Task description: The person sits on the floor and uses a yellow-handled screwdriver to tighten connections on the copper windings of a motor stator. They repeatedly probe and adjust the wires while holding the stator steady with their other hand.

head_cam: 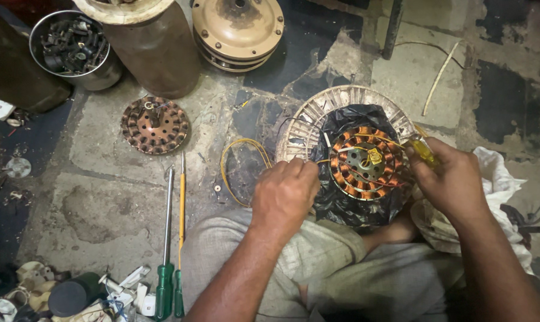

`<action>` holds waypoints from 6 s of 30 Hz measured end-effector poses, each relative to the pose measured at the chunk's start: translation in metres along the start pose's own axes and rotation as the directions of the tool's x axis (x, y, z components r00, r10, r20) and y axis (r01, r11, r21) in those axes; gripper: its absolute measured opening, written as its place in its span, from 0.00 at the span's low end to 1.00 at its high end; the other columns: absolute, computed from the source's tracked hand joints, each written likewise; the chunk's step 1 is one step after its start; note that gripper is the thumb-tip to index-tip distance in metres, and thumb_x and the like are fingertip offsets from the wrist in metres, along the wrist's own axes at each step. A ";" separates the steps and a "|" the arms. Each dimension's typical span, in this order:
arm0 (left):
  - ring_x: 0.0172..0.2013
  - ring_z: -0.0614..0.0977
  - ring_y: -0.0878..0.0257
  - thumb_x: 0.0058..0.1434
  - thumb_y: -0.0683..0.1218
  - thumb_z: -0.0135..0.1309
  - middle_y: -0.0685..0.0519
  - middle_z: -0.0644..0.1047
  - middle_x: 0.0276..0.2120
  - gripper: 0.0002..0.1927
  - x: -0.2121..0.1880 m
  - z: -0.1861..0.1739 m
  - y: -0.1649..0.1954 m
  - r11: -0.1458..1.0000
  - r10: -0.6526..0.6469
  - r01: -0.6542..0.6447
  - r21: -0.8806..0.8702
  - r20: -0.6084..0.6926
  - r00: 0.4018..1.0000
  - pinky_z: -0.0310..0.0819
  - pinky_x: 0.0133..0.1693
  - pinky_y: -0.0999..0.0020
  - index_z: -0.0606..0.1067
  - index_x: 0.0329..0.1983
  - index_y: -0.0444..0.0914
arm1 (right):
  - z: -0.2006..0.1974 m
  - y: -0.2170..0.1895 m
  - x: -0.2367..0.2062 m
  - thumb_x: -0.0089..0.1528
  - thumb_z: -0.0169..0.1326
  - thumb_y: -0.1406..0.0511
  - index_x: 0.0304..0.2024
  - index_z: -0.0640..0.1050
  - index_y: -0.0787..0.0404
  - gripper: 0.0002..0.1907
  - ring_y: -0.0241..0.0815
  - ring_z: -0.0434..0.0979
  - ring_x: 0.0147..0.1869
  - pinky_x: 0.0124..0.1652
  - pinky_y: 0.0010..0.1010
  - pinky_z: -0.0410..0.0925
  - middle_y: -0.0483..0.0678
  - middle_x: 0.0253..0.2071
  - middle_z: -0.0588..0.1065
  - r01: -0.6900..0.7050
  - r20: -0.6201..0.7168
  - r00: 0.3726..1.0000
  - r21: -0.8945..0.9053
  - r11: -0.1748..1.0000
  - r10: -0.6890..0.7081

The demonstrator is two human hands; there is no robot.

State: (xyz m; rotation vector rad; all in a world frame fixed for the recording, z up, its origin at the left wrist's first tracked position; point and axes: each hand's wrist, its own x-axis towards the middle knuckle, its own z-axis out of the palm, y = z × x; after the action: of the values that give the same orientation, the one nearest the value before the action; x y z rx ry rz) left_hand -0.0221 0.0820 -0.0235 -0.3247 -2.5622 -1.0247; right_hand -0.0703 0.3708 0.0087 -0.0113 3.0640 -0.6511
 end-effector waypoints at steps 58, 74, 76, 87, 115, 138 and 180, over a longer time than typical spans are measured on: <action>0.30 0.80 0.53 0.56 0.42 0.63 0.49 0.76 0.27 0.09 -0.001 0.000 -0.003 0.999 -0.033 0.034 -0.008 0.012 0.999 0.77 0.34 0.55 0.73 0.29 0.37 | 0.001 0.003 0.001 0.64 0.59 0.63 0.51 0.81 0.57 0.13 0.49 0.83 0.32 0.37 0.39 0.73 0.56 0.31 0.80 -0.010 0.004 1.000 -0.034 0.999 0.010; 0.28 0.80 0.55 0.57 0.42 0.62 0.50 0.76 0.25 0.09 -0.001 0.002 -0.003 1.000 -0.018 0.018 -0.008 0.034 0.999 0.77 0.33 0.56 0.73 0.28 0.38 | 0.000 0.004 0.001 0.64 0.58 0.63 0.51 0.81 0.57 0.13 0.46 0.84 0.35 0.40 0.38 0.74 0.54 0.35 0.81 -0.005 0.027 1.000 -0.007 1.000 0.005; 0.30 0.81 0.53 0.54 0.43 0.63 0.49 0.76 0.26 0.09 -0.002 0.001 -0.002 0.999 0.030 -0.030 -0.033 -0.013 0.999 0.76 0.34 0.54 0.72 0.28 0.38 | 0.000 0.004 0.001 0.64 0.58 0.63 0.51 0.81 0.57 0.13 0.46 0.83 0.35 0.40 0.38 0.74 0.54 0.34 0.81 -0.005 0.031 1.000 -0.007 1.000 0.005; 0.29 0.80 0.52 0.54 0.41 0.62 0.50 0.75 0.26 0.09 -0.001 0.000 -0.001 0.998 -0.026 0.026 -0.054 -0.013 1.000 0.76 0.34 0.55 0.72 0.27 0.38 | -0.001 0.002 0.001 0.65 0.58 0.61 0.50 0.81 0.58 0.13 0.48 0.83 0.34 0.39 0.38 0.73 0.56 0.33 0.80 0.015 0.005 1.000 -0.023 1.000 -0.015; 0.29 0.80 0.52 0.55 0.41 0.62 0.49 0.75 0.25 0.09 0.001 -0.001 0.000 0.999 -0.015 0.015 -0.042 0.003 1.000 0.76 0.33 0.54 0.72 0.28 0.38 | 0.000 -0.004 0.002 0.65 0.59 0.62 0.49 0.82 0.57 0.11 0.44 0.81 0.29 0.34 0.37 0.72 0.53 0.30 0.80 -0.046 0.019 0.999 -0.007 0.999 0.046; 0.29 0.80 0.52 0.55 0.41 0.61 0.49 0.75 0.25 0.08 0.002 -0.003 -0.001 0.996 -0.046 0.044 -0.079 -0.022 0.999 0.75 0.33 0.54 0.72 0.27 0.38 | 0.000 0.004 0.003 0.63 0.58 0.64 0.49 0.80 0.58 0.12 0.48 0.83 0.36 0.40 0.40 0.73 0.56 0.35 0.81 0.019 0.023 1.000 -0.015 1.000 -0.019; 0.30 0.80 0.50 0.56 0.41 0.61 0.49 0.75 0.26 0.08 0.002 -0.005 0.000 0.996 -0.076 0.074 -0.049 -0.038 0.996 0.75 0.33 0.53 0.71 0.28 0.38 | -0.001 -0.003 -0.001 0.63 0.58 0.64 0.50 0.81 0.58 0.13 0.46 0.82 0.32 0.37 0.37 0.72 0.55 0.32 0.80 0.012 0.012 1.000 0.005 1.000 -0.012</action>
State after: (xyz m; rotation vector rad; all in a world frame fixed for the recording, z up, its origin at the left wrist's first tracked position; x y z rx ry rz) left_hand -0.0226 0.0782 -0.0195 -0.2201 -2.5348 -1.1095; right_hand -0.0697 0.3687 0.0110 -0.0336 3.0533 -0.6568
